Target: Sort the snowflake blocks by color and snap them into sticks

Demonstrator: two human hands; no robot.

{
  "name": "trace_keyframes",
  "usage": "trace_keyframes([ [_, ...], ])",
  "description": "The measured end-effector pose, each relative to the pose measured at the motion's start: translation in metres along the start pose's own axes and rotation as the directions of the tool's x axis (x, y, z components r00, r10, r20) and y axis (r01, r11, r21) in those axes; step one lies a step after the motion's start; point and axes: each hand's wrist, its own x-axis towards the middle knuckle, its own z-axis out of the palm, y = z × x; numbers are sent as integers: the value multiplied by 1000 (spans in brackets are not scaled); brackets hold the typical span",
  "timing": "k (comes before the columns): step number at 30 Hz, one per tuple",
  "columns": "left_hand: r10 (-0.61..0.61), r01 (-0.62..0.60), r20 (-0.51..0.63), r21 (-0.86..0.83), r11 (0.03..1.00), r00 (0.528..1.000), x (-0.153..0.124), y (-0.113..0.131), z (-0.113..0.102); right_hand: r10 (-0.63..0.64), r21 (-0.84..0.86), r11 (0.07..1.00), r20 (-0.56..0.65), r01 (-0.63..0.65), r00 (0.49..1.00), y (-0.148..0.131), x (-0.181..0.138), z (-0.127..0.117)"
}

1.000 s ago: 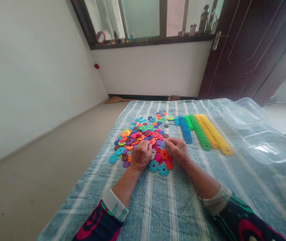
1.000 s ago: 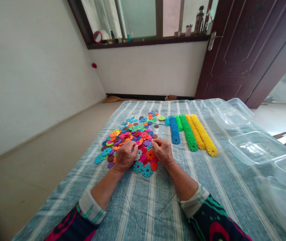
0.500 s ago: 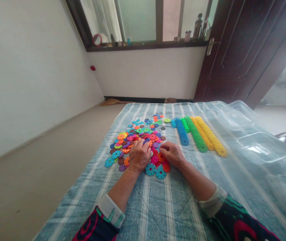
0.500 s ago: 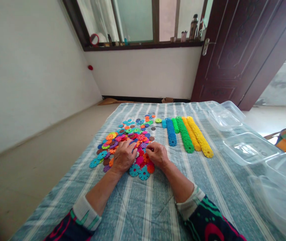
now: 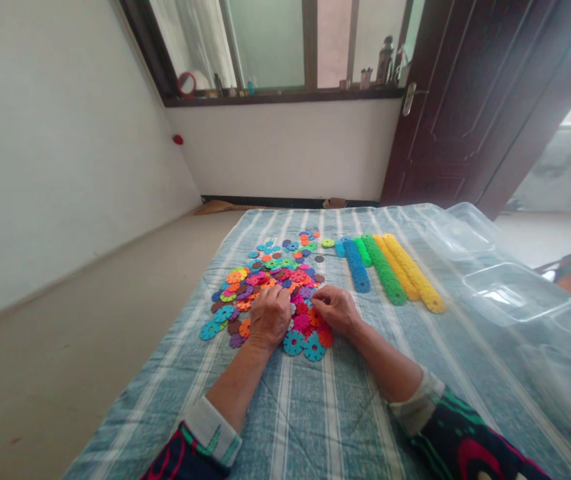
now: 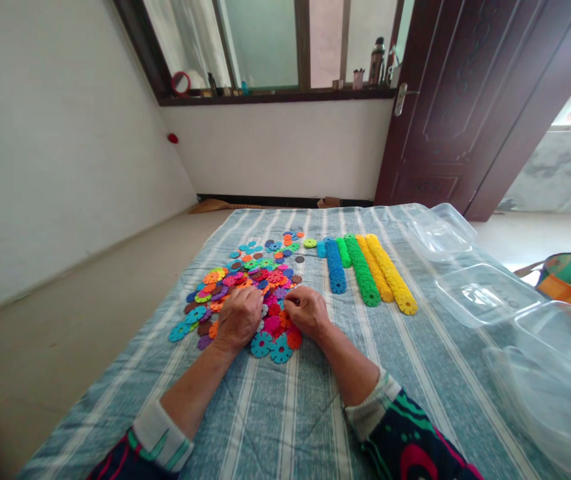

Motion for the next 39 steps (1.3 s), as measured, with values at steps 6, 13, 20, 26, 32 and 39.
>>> trace_keyframes([
  [6, -34, 33, 15, 72, 997, 999, 1, 0, -2, 19, 3, 1000, -4, -19, 1000, 2, 0, 1],
  [13, -50, 53, -43, 64, 997, 998, 0, -3, 1, 19, 12, 1000, -2, -19, 1000, 1, 0, 0],
  [20, -56, 59, -106, 20, 998, 993, -1, -5, 4, -2, 0, 1000, -1, 2, 1000, 3, 0, 0],
  [26, -75, 75, -118, 1, 997, 990, -2, -5, 4, -13, 13, 1000, 3, 13, 1000, 5, 0, 1],
  [32, -53, 54, -107, 4, 999, 993, -2, -4, 4, 1, 6, 1000, -3, -1, 1000, 3, -1, 1],
  [39, -9, 8, -56, -21, 1000, 998, -6, 3, 1, 8, -3, 1000, 16, -8, 1000, 6, -4, 1],
])
